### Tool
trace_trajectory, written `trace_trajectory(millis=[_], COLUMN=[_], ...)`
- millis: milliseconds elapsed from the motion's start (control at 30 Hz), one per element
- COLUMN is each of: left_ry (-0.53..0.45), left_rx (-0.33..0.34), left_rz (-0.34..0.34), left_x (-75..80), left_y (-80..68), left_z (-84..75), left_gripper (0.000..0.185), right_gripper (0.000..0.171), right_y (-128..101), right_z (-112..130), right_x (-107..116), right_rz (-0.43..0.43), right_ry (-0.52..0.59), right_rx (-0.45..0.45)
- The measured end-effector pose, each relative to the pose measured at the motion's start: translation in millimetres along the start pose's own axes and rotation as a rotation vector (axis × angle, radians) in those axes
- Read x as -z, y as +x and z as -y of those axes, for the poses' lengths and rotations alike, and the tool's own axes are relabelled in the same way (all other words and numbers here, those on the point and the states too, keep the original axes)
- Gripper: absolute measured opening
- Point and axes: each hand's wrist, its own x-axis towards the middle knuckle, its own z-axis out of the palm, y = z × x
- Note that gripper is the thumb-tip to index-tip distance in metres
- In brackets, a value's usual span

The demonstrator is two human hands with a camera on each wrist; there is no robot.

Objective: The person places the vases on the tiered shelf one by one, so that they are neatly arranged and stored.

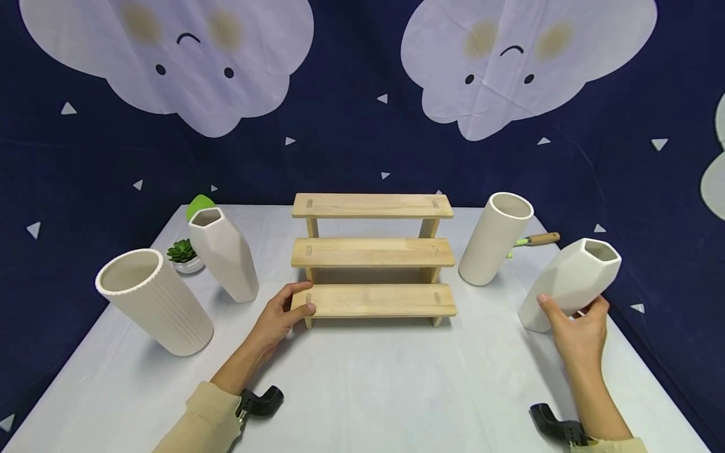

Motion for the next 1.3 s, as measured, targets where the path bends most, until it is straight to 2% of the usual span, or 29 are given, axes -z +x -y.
trace_trajectory(millis=[333, 967, 1300], left_ry=[0.018, 0.001, -0.012], left_rx=[0.009, 0.004, -0.001], left_rz=[-0.008, 0.004, 0.007], left_x=[0.2, -0.8, -0.9], left_y=[2.0, 3.5, 4.5], left_z=[3.1, 4.0, 5.4], left_gripper=[0.056, 0.056, 0.056], right_gripper=[0.079, 0.078, 0.076], right_y=[0.4, 2.1, -2.8], right_z=[1.9, 3.5, 5.4], right_x=[-1.9, -2.0, -3.7], right_rz=[0.034, 0.023, 0.022], right_ry=[-0.025, -0.002, 0.008], right_rx=[-0.02, -0.061, -0.044])
